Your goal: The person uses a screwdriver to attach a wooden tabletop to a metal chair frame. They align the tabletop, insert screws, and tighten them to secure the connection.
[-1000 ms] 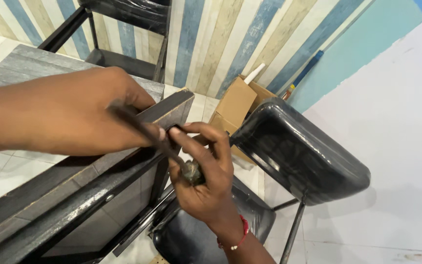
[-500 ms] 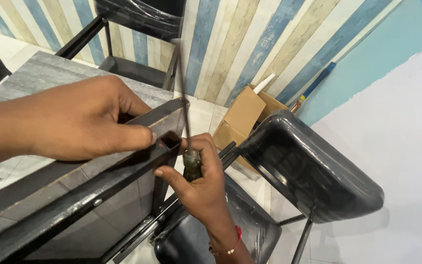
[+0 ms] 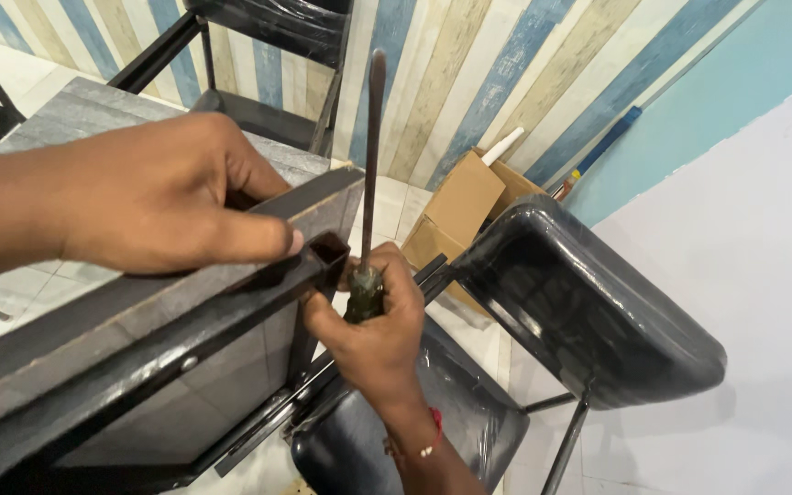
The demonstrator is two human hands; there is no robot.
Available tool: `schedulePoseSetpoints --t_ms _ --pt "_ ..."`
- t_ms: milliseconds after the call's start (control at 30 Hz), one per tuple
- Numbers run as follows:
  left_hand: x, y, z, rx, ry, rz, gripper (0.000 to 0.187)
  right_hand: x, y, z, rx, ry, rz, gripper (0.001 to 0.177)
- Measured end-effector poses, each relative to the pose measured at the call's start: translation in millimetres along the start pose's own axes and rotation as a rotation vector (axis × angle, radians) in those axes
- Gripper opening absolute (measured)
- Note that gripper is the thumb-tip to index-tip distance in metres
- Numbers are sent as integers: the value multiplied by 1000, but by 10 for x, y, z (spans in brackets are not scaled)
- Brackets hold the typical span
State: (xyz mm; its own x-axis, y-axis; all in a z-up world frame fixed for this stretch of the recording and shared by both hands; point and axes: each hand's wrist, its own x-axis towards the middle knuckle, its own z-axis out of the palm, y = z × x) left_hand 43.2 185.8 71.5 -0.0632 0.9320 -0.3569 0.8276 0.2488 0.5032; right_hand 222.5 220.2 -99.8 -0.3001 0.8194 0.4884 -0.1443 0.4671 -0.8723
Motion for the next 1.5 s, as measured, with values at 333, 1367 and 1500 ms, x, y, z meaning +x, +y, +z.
schedulePoseSetpoints --t_ms 333,1367,1500 --pt "-16 -94 29 17 118 29 37 -123 -30 24 82 29 238 22" --pt "-1242 -2405 2552 -686 704 643 75 -3148 -340 1242 1 261 667 18" --pt "-1245 -2012 2756 -722 793 201 51 -3311 -328 1189 5 115 662 21"
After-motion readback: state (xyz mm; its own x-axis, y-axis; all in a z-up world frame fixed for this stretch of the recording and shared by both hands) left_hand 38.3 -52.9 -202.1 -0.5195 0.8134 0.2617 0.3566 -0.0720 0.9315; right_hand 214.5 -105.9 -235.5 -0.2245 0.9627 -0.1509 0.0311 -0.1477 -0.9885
